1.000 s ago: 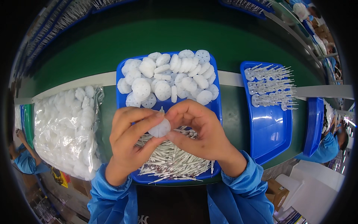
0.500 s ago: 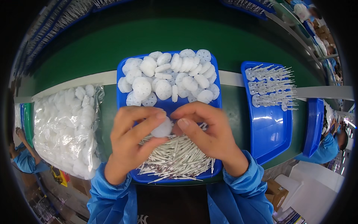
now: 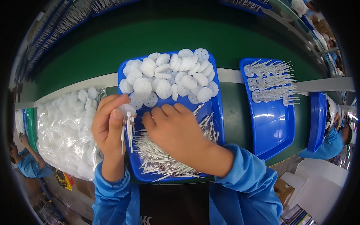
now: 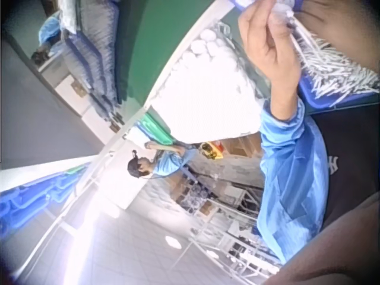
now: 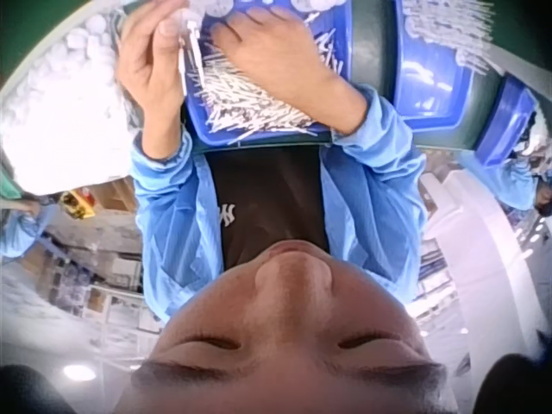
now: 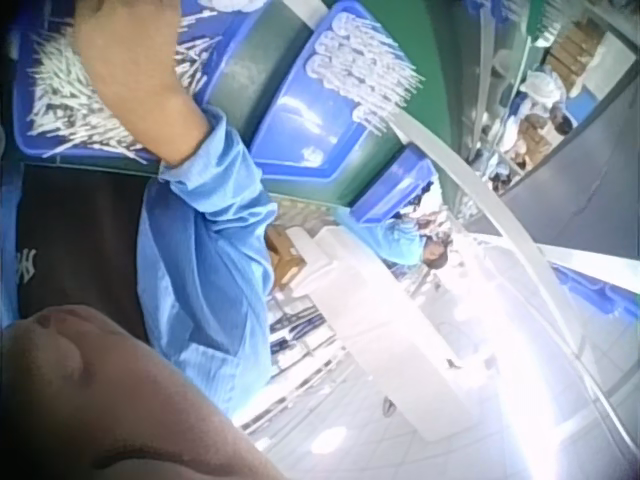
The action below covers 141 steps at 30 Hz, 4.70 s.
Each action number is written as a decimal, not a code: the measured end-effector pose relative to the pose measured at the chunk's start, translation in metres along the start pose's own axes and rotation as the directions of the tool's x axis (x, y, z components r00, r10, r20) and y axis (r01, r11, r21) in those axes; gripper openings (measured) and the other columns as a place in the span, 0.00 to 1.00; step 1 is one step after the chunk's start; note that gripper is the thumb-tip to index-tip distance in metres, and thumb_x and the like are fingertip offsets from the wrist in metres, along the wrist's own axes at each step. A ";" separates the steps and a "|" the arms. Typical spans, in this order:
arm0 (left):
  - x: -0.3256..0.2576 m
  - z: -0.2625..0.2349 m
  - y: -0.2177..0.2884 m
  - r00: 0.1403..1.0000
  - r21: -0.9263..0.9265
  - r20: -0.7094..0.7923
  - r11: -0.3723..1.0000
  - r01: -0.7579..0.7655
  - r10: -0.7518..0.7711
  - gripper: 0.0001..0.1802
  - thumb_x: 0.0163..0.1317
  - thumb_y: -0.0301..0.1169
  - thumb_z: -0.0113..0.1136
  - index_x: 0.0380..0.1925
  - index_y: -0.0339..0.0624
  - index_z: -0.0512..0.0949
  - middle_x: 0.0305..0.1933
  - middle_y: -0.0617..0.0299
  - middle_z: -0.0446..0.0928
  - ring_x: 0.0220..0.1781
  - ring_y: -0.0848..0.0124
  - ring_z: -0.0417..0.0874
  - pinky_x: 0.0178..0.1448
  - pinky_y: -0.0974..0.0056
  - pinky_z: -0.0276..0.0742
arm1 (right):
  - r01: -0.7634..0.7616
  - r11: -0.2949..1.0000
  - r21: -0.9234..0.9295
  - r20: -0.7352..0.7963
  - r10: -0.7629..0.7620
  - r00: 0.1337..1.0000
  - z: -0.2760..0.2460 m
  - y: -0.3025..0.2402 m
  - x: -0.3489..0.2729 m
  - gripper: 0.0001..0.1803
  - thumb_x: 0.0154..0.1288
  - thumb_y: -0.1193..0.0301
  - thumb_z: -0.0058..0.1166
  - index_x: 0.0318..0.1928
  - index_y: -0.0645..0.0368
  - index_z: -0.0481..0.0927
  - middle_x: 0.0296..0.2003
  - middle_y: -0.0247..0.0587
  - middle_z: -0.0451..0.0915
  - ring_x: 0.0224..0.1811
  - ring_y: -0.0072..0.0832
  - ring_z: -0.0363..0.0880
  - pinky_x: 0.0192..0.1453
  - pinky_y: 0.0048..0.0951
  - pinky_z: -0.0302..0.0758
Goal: The person inserts white plastic sticks into white cotton balls one by one. They pick a cotton ball from a blue tray, insert a stick, and place the finished swab into a second blue tray. The process is repeated continuously throughout the clip.
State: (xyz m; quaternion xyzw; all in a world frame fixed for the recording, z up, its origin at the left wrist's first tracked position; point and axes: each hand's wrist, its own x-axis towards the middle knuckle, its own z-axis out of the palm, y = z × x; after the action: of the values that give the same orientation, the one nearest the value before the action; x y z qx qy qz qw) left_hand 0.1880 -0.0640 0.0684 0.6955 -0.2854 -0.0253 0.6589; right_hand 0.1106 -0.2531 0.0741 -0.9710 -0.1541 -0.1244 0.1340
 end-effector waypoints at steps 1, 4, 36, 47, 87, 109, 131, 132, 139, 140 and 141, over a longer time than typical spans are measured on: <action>0.003 0.000 -0.001 1.000 0.030 0.002 0.999 -0.011 0.011 0.20 0.80 0.22 0.57 0.68 0.34 0.84 0.63 0.52 0.80 0.49 0.75 0.82 0.50 0.73 0.79 | -0.069 0.990 0.120 -0.013 0.071 0.997 -0.007 0.004 -0.002 0.11 0.56 0.74 0.67 0.41 0.55 0.85 0.35 0.34 0.82 0.38 0.31 0.85 0.41 0.34 0.79; 0.001 0.001 0.001 0.997 0.006 -0.009 0.997 0.076 -0.076 0.23 0.79 0.17 0.54 0.70 0.35 0.83 0.64 0.53 0.79 0.49 0.75 0.82 0.49 0.74 0.79 | -0.313 0.773 0.552 0.147 0.279 0.949 -0.045 0.020 -0.005 0.16 0.58 0.86 0.67 0.47 0.61 0.83 0.40 0.39 0.85 0.44 0.33 0.88 0.49 0.36 0.83; 0.000 0.026 0.009 0.971 0.413 0.176 0.884 -0.220 0.160 0.23 0.60 0.18 0.76 0.57 0.37 0.91 0.53 0.54 0.93 0.41 0.61 0.89 0.42 0.61 0.85 | -0.246 0.864 0.439 -0.150 0.340 0.928 -0.022 0.027 -0.031 0.09 0.64 0.72 0.79 0.43 0.57 0.92 0.29 0.38 0.90 0.24 0.32 0.87 0.29 0.31 0.79; -0.014 0.033 0.028 0.988 0.479 0.155 0.875 -0.073 -0.002 0.23 0.58 0.19 0.79 0.56 0.32 0.90 0.48 0.51 0.93 0.35 0.61 0.88 0.39 0.60 0.84 | -0.049 0.951 0.306 -0.290 0.142 0.947 -0.017 0.031 -0.031 0.15 0.61 0.73 0.78 0.48 0.59 0.90 0.30 0.35 0.90 0.24 0.32 0.87 0.26 0.32 0.78; -0.008 0.035 0.012 0.931 0.494 0.179 0.790 -0.364 0.317 0.30 0.41 0.29 0.86 0.50 0.45 0.92 0.53 0.61 0.88 0.47 0.60 0.85 0.47 0.59 0.81 | -0.254 0.239 0.937 0.158 0.356 0.921 -0.019 0.031 -0.036 0.17 0.70 0.82 0.70 0.56 0.63 0.81 0.47 0.36 0.87 0.50 0.20 0.88 0.56 0.27 0.84; -0.002 -0.016 -0.011 0.945 0.143 -0.229 0.968 -0.206 0.235 0.30 0.86 0.52 0.55 0.65 0.35 0.82 0.63 0.43 0.84 0.50 0.61 0.90 0.47 0.62 0.89 | -0.251 0.775 0.579 -0.006 0.312 0.950 -0.036 0.035 -0.019 0.06 0.70 0.80 0.68 0.46 0.60 0.87 0.34 0.36 0.93 0.32 0.28 0.92 0.37 0.27 0.84; -0.001 0.003 0.002 0.968 -0.395 -0.058 0.896 0.202 -0.244 0.27 0.76 0.13 0.56 0.73 0.32 0.77 0.58 0.59 0.78 0.54 0.75 0.85 0.53 0.71 0.86 | -0.171 0.619 0.766 -0.060 0.334 0.941 -0.037 0.033 -0.009 0.10 0.58 0.83 0.75 0.40 0.62 0.90 0.38 0.39 0.92 0.45 0.31 0.92 0.51 0.33 0.87; -0.004 0.005 0.001 0.967 -0.350 -0.023 0.908 0.231 -0.255 0.26 0.75 0.13 0.58 0.71 0.32 0.78 0.58 0.59 0.78 0.54 0.75 0.85 0.52 0.71 0.86 | -0.156 0.479 0.864 -0.062 0.408 0.911 -0.034 0.035 -0.019 0.11 0.61 0.86 0.75 0.44 0.64 0.92 0.42 0.46 0.94 0.46 0.31 0.94 0.55 0.30 0.87; -0.009 0.011 0.003 0.978 -0.242 0.019 0.948 0.208 -0.210 0.21 0.72 0.12 0.61 0.63 0.31 0.85 0.59 0.55 0.80 0.57 0.71 0.88 0.55 0.71 0.88 | -0.061 0.271 0.961 -0.067 0.439 0.896 -0.023 0.037 -0.033 0.11 0.63 0.86 0.75 0.46 0.66 0.91 0.43 0.48 0.94 0.48 0.31 0.94 0.55 0.31 0.87; -0.008 0.011 0.002 0.978 -0.248 0.004 0.947 0.204 -0.209 0.21 0.72 0.11 0.61 0.63 0.31 0.85 0.58 0.54 0.80 0.57 0.70 0.89 0.55 0.70 0.89 | -0.043 0.186 0.982 -0.051 0.476 0.878 -0.022 0.037 -0.033 0.11 0.63 0.85 0.75 0.46 0.66 0.92 0.44 0.48 0.94 0.48 0.31 0.94 0.54 0.31 0.87; -0.006 0.011 0.001 0.978 -0.255 -0.011 0.946 0.199 -0.209 0.22 0.71 0.11 0.61 0.63 0.31 0.85 0.58 0.54 0.80 0.57 0.70 0.89 0.56 0.69 0.89 | -0.022 0.100 0.995 -0.032 0.511 0.859 -0.022 0.037 -0.035 0.11 0.63 0.85 0.75 0.46 0.66 0.92 0.44 0.48 0.94 0.47 0.31 0.94 0.54 0.31 0.88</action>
State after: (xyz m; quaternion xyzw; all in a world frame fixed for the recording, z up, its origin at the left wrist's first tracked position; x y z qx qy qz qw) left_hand 0.1778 -0.0714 0.0659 0.6322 -0.1939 -0.1163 0.7411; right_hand 0.0866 -0.3028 0.0765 -0.6150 0.0151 -0.1490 0.7742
